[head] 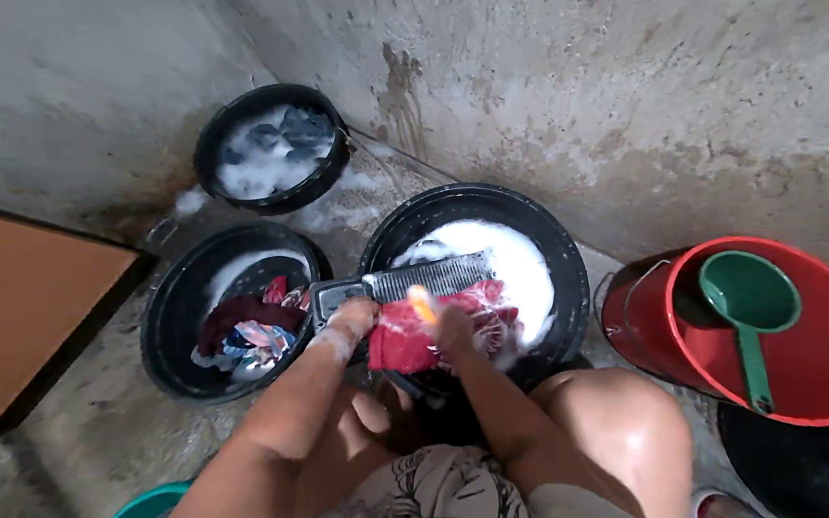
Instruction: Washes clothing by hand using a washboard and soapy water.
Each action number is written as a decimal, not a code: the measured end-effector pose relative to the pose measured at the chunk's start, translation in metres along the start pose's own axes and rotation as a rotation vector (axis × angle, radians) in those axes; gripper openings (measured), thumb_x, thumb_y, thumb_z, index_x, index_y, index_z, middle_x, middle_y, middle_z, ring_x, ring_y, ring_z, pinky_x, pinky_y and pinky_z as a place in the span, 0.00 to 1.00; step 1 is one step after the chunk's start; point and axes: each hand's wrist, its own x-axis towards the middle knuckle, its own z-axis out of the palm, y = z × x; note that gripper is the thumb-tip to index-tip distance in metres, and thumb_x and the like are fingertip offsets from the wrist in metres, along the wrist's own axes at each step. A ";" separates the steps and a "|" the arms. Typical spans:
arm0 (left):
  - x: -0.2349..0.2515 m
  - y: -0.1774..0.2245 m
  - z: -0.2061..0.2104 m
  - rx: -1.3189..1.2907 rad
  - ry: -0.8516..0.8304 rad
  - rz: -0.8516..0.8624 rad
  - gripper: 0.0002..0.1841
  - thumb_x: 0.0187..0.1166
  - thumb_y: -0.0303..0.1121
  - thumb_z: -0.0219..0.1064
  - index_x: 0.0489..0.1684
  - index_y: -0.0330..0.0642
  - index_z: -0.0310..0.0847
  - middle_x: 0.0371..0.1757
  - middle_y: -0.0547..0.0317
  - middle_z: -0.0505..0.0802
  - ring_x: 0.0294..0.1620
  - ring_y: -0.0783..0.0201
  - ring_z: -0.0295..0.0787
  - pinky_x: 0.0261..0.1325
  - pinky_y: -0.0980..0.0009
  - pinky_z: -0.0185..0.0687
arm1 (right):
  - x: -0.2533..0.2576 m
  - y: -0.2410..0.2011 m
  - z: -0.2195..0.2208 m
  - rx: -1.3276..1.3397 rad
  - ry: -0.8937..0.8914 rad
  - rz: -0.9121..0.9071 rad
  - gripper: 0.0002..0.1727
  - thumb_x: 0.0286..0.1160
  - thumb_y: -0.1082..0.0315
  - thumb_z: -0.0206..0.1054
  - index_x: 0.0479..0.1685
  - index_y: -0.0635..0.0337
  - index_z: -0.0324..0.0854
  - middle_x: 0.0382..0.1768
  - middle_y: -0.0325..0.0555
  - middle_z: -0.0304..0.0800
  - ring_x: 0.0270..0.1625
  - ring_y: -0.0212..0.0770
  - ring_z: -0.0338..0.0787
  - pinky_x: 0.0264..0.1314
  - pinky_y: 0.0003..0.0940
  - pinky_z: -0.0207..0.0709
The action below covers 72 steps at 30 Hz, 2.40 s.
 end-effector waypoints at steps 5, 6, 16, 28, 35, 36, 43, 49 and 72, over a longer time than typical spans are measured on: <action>0.001 -0.003 0.006 -0.001 0.032 0.015 0.18 0.84 0.48 0.63 0.58 0.47 0.89 0.69 0.45 0.88 0.76 0.41 0.79 0.74 0.34 0.73 | 0.026 0.057 -0.031 0.042 0.136 0.377 0.37 0.77 0.42 0.63 0.87 0.43 0.70 0.75 0.60 0.81 0.75 0.62 0.82 0.73 0.66 0.74; 0.000 -0.003 0.006 -0.004 0.031 0.013 0.18 0.84 0.48 0.63 0.58 0.47 0.89 0.69 0.45 0.88 0.76 0.41 0.79 0.74 0.34 0.73 | 0.019 0.035 -0.022 0.068 0.139 0.284 0.36 0.76 0.42 0.65 0.84 0.48 0.74 0.72 0.59 0.84 0.74 0.60 0.83 0.74 0.65 0.75; 0.003 -0.007 0.008 -0.024 0.033 0.055 0.19 0.85 0.49 0.62 0.59 0.46 0.89 0.68 0.44 0.88 0.76 0.41 0.78 0.76 0.38 0.71 | 0.024 0.059 -0.032 -0.008 0.052 0.337 0.35 0.79 0.42 0.63 0.86 0.43 0.71 0.76 0.59 0.81 0.76 0.61 0.82 0.74 0.67 0.74; -0.004 0.006 -0.007 0.156 -0.050 0.120 0.17 0.85 0.39 0.62 0.68 0.48 0.83 0.70 0.43 0.87 0.75 0.36 0.79 0.71 0.31 0.74 | 0.019 0.046 -0.018 -0.014 0.042 0.147 0.34 0.77 0.45 0.66 0.84 0.39 0.73 0.70 0.56 0.87 0.72 0.59 0.86 0.72 0.65 0.77; -0.014 0.028 -0.038 -0.222 0.095 0.148 0.19 0.90 0.39 0.52 0.61 0.33 0.82 0.60 0.34 0.89 0.68 0.38 0.84 0.72 0.37 0.73 | 0.055 0.073 -0.023 0.883 0.413 0.448 0.32 0.74 0.63 0.75 0.78 0.66 0.74 0.68 0.65 0.85 0.71 0.57 0.85 0.76 0.55 0.76; -0.010 0.020 -0.041 -0.402 0.145 0.068 0.21 0.91 0.41 0.53 0.61 0.32 0.82 0.59 0.33 0.89 0.65 0.39 0.85 0.71 0.38 0.74 | 0.054 0.057 -0.020 0.879 0.534 0.429 0.35 0.73 0.63 0.76 0.80 0.65 0.72 0.68 0.65 0.85 0.69 0.57 0.86 0.75 0.55 0.77; 0.018 -0.008 -0.018 -0.051 -0.006 -0.207 0.25 0.85 0.49 0.58 0.63 0.36 0.85 0.69 0.34 0.86 0.74 0.34 0.79 0.73 0.31 0.71 | 0.028 -0.070 0.004 0.082 -0.220 -0.105 0.46 0.73 0.43 0.70 0.93 0.21 0.51 0.77 0.62 0.77 0.75 0.63 0.81 0.72 0.65 0.76; 0.030 -0.020 -0.019 -0.103 -0.067 -0.187 0.24 0.83 0.50 0.61 0.62 0.38 0.86 0.67 0.36 0.88 0.73 0.36 0.81 0.73 0.31 0.71 | 0.055 0.037 -0.029 -0.023 0.078 0.212 0.35 0.77 0.42 0.64 0.85 0.40 0.72 0.72 0.59 0.84 0.72 0.62 0.85 0.71 0.67 0.77; -0.086 0.109 -0.025 -1.241 -0.135 0.510 0.20 0.87 0.42 0.49 0.66 0.42 0.77 0.57 0.56 0.89 0.57 0.66 0.87 0.62 0.60 0.84 | 0.023 0.059 -0.067 0.845 0.169 0.662 0.29 0.88 0.49 0.59 0.71 0.66 0.78 0.66 0.61 0.85 0.68 0.52 0.85 0.71 0.53 0.79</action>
